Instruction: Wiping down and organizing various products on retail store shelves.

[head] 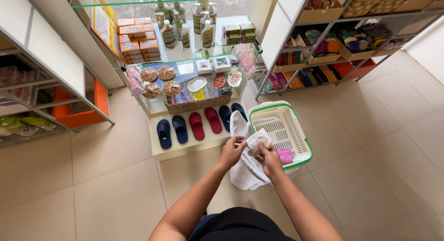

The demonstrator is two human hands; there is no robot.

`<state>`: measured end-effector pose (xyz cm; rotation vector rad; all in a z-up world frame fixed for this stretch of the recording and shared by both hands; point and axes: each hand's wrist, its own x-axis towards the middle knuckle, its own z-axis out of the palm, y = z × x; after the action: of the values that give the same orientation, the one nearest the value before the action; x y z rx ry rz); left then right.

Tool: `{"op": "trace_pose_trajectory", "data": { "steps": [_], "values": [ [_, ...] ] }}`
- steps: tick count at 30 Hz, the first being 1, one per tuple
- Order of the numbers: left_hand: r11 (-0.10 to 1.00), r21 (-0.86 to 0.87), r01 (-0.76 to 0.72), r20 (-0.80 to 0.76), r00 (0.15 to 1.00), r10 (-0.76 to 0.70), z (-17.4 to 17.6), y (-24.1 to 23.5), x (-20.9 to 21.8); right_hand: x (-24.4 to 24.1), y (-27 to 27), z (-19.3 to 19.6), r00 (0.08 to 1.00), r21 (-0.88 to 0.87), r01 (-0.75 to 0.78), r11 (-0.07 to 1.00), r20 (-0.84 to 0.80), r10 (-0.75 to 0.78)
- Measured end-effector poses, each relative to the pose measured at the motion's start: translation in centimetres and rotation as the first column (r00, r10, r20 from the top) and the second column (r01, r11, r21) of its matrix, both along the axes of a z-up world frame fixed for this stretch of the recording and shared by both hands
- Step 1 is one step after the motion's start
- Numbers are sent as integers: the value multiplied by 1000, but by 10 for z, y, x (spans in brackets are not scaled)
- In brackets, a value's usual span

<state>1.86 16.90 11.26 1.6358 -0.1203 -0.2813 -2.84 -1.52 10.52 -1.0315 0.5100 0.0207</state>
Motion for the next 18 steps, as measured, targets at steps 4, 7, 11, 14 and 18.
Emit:
{"op": "trace_pose_trajectory", "data": {
  "steps": [4, 7, 11, 14, 18],
  "values": [
    [993, 122, 6, -41, 999, -1, -29, -10, 4, 11, -16, -60, 987, -7, -17, 1000, -162, 16],
    [967, 212, 139, -220, 971, -92, -17, -10, -2, 15, -14, -73, 980, 33, 1, 999, -197, 6],
    [996, 50, 78, 20, 997, -79, -38, -16, 3, 15, -1, -64, 936, 14, 15, 1000, -353, -9],
    [995, 55, 86, 114, 989, -92, -58, -20, 13, 18, 6, -76, 926, 30, 41, 999, -376, -27],
    [983, 18, 183, -95, 979, -181, -44, -19, 15, 16, 13, -99, 920, 37, 104, 994, -382, -82]
  ]
}}
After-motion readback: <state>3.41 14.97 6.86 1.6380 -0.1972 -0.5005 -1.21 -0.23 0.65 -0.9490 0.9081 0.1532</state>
